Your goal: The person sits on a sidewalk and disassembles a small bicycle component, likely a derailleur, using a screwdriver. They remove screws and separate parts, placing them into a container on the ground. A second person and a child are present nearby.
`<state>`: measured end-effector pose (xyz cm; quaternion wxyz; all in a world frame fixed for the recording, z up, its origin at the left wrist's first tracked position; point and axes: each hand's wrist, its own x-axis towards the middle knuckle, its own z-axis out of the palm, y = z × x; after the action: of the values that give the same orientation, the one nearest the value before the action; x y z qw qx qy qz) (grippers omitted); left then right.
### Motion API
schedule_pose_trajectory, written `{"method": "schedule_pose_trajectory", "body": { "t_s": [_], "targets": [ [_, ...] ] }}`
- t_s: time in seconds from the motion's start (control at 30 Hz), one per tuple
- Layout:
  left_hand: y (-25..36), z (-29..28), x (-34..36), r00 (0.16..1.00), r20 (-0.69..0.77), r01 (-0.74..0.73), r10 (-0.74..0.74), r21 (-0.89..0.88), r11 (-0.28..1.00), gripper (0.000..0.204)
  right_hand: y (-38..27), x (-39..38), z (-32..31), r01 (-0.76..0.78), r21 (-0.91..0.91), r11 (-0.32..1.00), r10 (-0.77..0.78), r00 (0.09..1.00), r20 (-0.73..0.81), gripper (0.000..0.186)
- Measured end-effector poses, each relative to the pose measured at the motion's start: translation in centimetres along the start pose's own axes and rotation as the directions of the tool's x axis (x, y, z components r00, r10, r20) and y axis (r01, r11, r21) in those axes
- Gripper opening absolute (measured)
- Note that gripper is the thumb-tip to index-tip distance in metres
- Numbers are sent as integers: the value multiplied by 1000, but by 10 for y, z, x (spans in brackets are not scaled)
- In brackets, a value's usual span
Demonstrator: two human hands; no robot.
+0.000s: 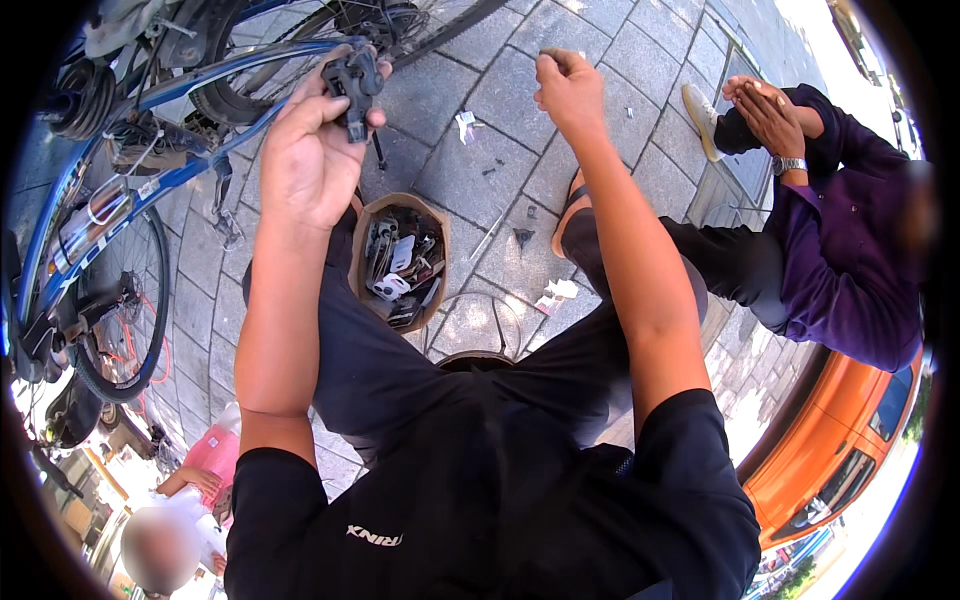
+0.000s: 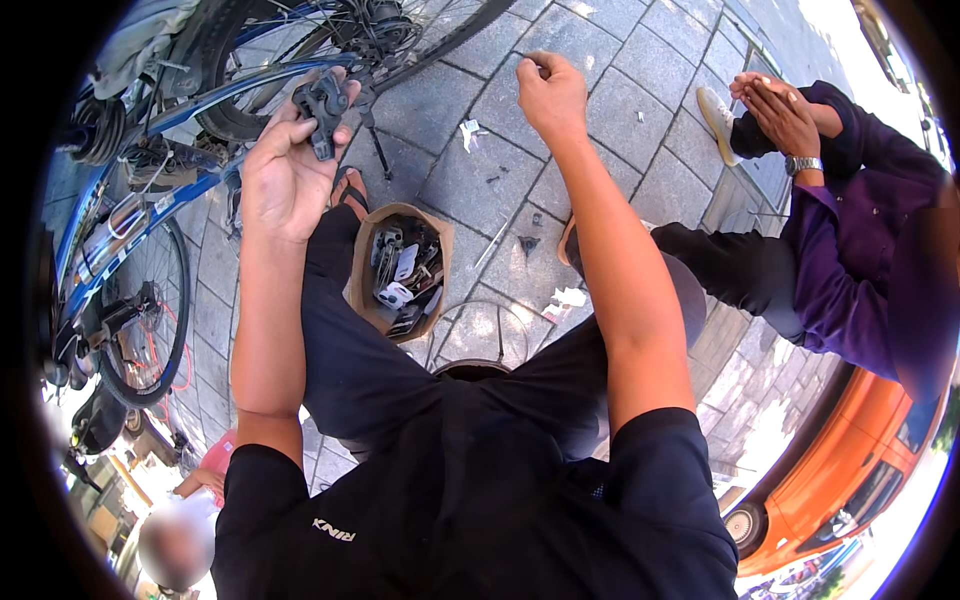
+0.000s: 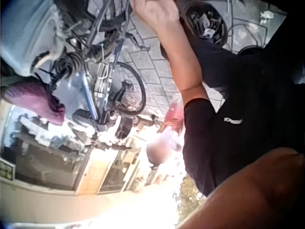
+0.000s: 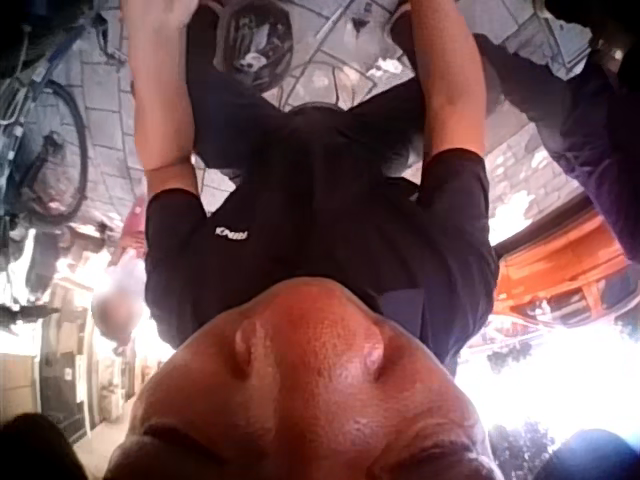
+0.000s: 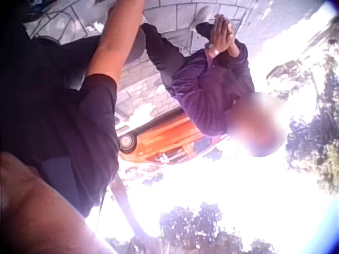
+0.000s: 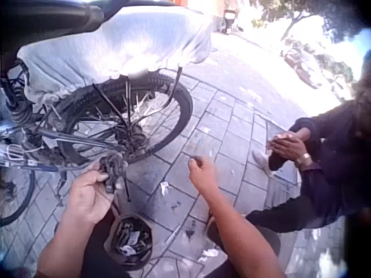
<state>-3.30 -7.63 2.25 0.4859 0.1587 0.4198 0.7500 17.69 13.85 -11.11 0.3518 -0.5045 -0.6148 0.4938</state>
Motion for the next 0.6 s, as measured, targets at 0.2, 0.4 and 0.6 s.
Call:
{"method": "schedule_pose_trajectory", "body": {
  "t_s": [0.2,0.4,0.6],
  "targets": [
    [-1,-1,6,997,4,83,-83,43,996,56,242,-47,-24,-339,-366,867,338,939,-69,36],
    [-2,6,8,992,-72,107,-100,90,990,61,309,-155,-34,-682,-470,561,756,653,-44,34],
    [-14,13,12,988,-62,150,-145,101,983,64,301,-187,-12,-261,-835,484,664,731,156,64]
  ]
}}
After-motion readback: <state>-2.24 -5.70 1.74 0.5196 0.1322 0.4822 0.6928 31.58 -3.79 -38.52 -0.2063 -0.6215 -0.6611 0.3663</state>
